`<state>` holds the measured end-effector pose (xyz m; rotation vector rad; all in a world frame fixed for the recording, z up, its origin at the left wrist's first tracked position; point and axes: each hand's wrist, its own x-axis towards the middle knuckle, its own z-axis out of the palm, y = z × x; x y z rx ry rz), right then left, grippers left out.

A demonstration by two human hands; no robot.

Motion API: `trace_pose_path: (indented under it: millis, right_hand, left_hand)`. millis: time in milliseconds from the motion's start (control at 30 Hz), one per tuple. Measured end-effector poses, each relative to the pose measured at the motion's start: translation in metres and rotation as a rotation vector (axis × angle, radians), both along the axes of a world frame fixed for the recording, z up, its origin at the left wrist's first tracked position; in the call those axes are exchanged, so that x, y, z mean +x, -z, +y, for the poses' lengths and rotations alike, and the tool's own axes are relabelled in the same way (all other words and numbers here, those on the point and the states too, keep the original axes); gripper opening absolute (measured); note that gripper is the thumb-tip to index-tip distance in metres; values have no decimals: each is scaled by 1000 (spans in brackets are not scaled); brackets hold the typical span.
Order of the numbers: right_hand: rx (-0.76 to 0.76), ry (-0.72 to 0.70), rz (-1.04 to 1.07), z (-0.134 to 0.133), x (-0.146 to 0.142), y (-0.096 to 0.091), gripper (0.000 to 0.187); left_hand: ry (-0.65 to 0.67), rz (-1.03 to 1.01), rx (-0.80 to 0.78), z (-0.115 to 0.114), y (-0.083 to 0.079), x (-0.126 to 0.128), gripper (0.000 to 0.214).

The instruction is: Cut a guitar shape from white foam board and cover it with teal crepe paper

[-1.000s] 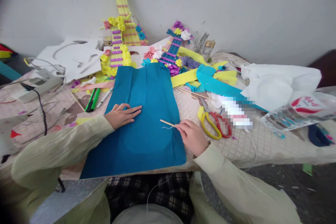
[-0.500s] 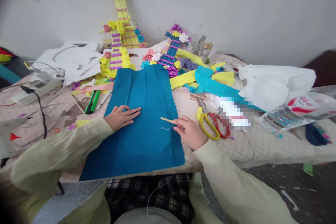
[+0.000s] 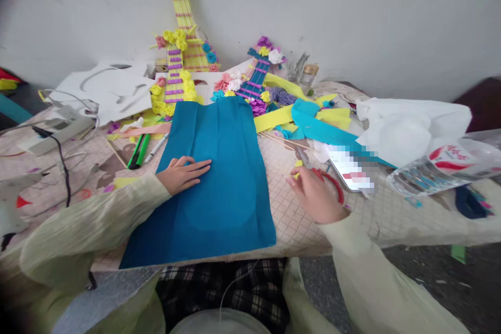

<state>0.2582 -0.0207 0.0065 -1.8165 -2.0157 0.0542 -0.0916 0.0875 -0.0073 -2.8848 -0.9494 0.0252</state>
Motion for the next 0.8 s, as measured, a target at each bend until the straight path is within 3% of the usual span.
trace_pose_path:
  millis: [167,333,600,667,800]
  right_hand:
    - [-134,-235,188,-34,-43,13,16]
    - [-55,-102,189,-41,-40,25,18]
    - [-95,-99,316,-40,-40,16,11]
    - [-47,-113,314,-38,-38,13,11]
    - [216,-43,347,-30,-28,4,10]
  left_hand:
    - [-24,1,-70,-4,-8,5,53]
    - [-42,-4,-102,-5,-12,7,64]
    - [-51,-34,-112,-5,-10,7,64]
    - [-61,-38,-118,-5,-10,7,64]
    - [-70,-35,-131,-5,-11,8,64]
